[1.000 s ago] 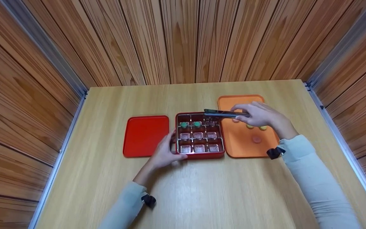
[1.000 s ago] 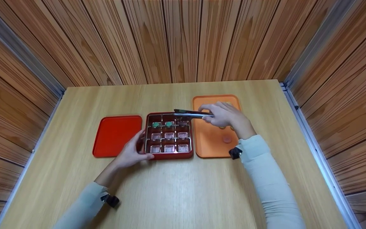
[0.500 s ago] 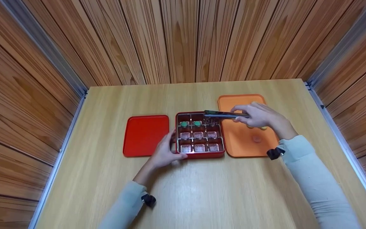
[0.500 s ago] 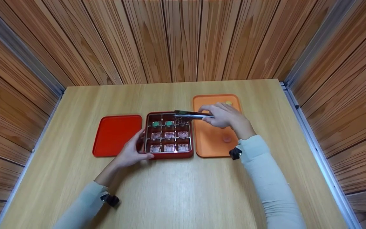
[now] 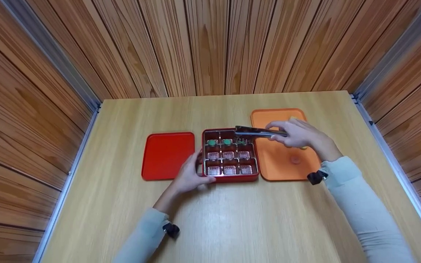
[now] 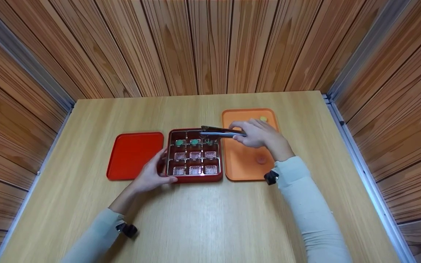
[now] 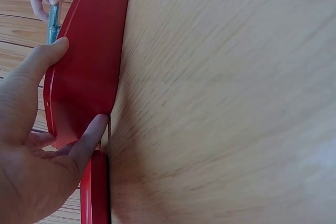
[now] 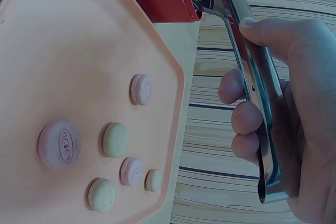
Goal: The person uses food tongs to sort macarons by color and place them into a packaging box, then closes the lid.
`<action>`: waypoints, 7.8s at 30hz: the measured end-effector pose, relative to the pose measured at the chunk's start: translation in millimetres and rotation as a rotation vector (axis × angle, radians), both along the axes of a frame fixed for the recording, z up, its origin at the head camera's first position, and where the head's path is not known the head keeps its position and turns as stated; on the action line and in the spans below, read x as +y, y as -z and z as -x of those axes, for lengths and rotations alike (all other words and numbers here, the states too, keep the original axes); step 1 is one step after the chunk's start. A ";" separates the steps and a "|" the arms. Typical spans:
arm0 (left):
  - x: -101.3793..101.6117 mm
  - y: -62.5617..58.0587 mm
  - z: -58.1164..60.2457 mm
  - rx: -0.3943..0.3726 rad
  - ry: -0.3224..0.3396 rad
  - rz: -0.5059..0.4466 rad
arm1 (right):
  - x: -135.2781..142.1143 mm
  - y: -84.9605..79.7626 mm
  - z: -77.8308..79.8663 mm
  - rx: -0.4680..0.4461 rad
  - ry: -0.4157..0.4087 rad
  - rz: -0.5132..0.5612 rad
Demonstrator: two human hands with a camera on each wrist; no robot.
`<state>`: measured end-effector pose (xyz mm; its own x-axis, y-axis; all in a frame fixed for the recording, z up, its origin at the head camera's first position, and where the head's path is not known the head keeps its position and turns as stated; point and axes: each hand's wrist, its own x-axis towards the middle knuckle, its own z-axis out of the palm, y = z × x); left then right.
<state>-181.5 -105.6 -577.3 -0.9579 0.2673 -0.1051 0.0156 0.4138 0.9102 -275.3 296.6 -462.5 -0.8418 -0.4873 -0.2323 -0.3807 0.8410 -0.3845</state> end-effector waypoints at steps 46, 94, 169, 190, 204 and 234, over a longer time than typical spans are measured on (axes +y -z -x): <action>-1.2 -1.4 -0.2 0.016 0.013 0.015 | 80.4 3.1 -7.1 0.005 0.145 0.016; -0.4 -1.8 0.3 0.001 0.014 0.006 | 86.8 45.2 -10.4 -0.018 0.181 0.021; -0.8 -1.6 -0.4 -0.002 0.014 0.014 | 42.8 -3.2 4.1 0.028 0.089 0.110; -0.9 -2.6 0.9 0.024 0.016 0.018 | 1.7 -10.9 0.1 0.176 -0.053 0.067; -0.6 -1.9 -0.2 -0.001 0.018 0.010 | -25.0 -13.7 -7.0 0.143 -0.096 0.058; 0.0 -2.8 -0.4 0.005 0.005 -0.001 | -71.2 0.2 -23.1 0.198 -0.251 0.017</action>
<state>-181.1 -105.5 -574.5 -0.9570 0.2725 -0.0999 0.0224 0.4126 0.9107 -252.1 225.5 -462.7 -0.7230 -0.6877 -0.0663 -0.6441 0.7056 -0.2953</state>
